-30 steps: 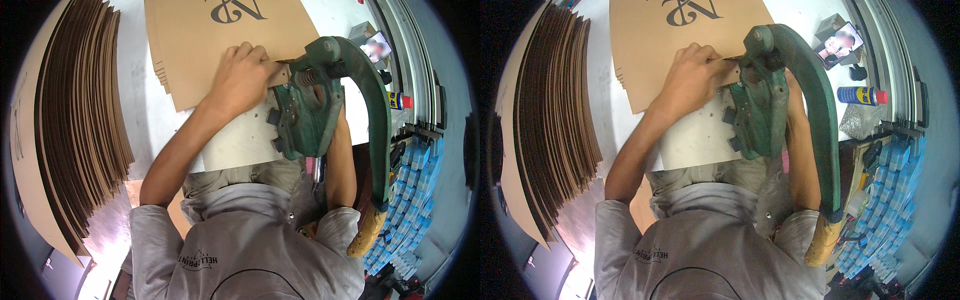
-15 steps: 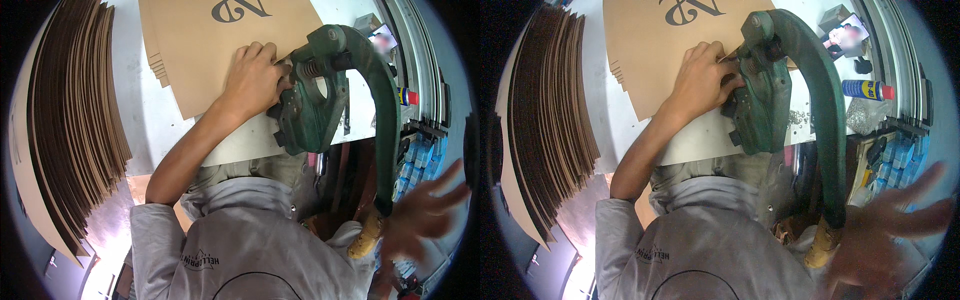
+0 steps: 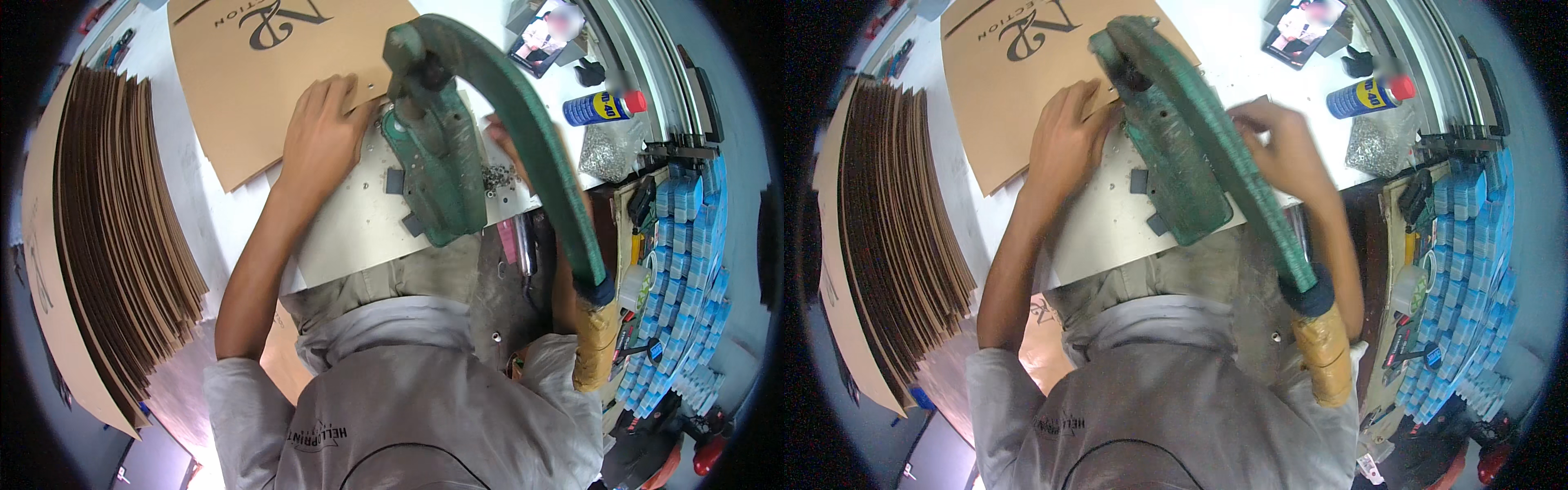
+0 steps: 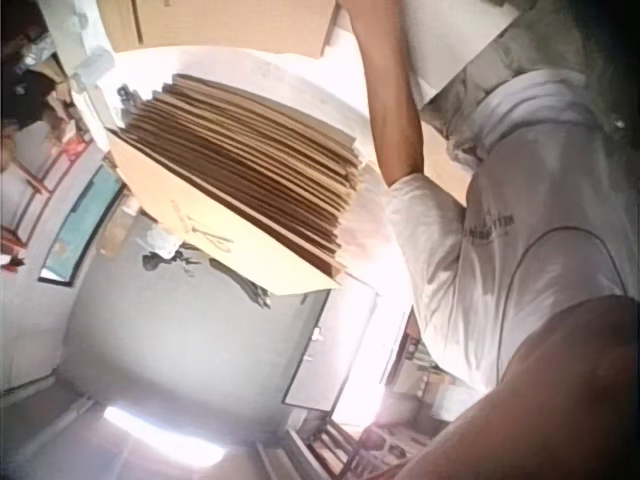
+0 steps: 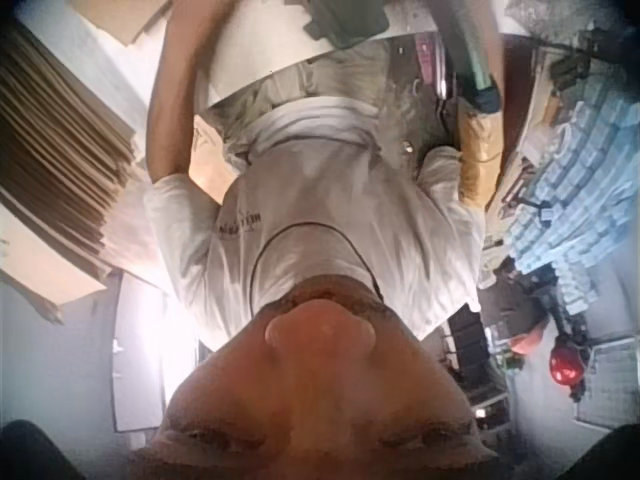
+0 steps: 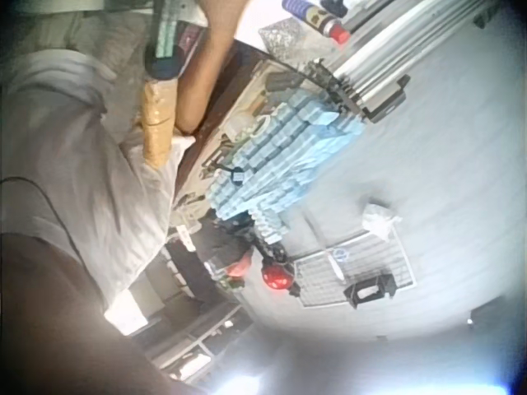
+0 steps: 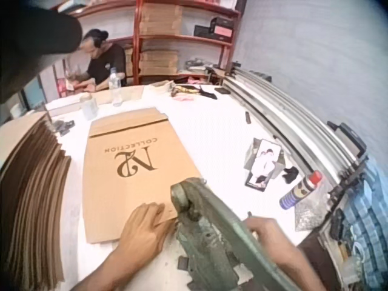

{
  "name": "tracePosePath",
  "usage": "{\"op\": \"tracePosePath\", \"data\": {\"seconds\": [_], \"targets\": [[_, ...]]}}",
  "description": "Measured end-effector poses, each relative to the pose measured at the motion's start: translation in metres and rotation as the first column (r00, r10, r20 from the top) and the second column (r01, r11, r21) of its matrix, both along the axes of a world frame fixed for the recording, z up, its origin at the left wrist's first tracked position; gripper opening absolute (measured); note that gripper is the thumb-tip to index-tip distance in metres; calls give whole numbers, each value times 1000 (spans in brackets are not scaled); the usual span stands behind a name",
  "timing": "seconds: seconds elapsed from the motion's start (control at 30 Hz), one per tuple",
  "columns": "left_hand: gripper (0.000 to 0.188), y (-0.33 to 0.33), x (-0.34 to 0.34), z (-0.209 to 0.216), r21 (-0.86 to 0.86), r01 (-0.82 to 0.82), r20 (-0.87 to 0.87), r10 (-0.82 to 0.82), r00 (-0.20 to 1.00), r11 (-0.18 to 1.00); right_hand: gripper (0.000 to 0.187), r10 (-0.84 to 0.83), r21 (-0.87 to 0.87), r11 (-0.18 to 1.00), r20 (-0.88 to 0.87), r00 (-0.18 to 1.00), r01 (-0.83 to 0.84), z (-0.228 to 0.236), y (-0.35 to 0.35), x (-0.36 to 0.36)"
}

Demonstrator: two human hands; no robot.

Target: The person repeatedly places brown paper bags under a green manual hole punch, inserts metal fasteners, and presses the handle to punch holes. They then remove the punched bags and set them aside, continuing the cycle with the next bag from a stack.

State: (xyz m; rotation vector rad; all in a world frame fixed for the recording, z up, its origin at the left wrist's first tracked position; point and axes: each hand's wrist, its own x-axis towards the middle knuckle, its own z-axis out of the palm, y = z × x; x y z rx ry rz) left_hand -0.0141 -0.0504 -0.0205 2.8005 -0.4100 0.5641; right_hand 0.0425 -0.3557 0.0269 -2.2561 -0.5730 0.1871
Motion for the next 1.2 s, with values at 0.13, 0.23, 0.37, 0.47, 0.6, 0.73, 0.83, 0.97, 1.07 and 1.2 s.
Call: {"op": "tracePosePath", "data": {"seconds": [0.13,0.23,0.37,0.47,0.6,0.73,0.83,0.97,1.07,1.2], "targets": [[41,11,-29,22,94,-47,-66,54,996,994,20,53,-116,993,163,985,-34,-42,-3,-5],[45,34,-53,32,144,-110,-147,131,980,983,18,49,6,999,153,987,-51,-61,2,7],[49,52,-59,31,175,-106,-175,137,975,979,9,-63,16,998,-27,998,63,-78,1,12],[49,48,-49,24,176,-93,-118,115,986,980,23,43,286,958,-156,987,3,-20,54,2],[51,33,-35,11,135,-78,-79,90,993,988,43,52,249,968,-148,988,-14,-87,50,19],[60,28,-30,12,153,-83,-90,98,991,985,49,109,398,916,-358,927,46,-54,59,7],[60,27,-27,8,173,-85,-82,101,992,981,45,153,371,929,-361,920,-9,-46,53,9],[50,29,-22,3,-45,-85,-95,81,992,995,36,4,205,976,-333,943,68,-30,58,8],[44,13,-14,9,-265,-28,-107,-1,994,964,30,-47,385,848,-630,775,364,-31,69,11],[36,-18,-9,11,-413,-44,-66,18,998,910,27,-11,511,620,-753,658,595,-33,85,11]]}}
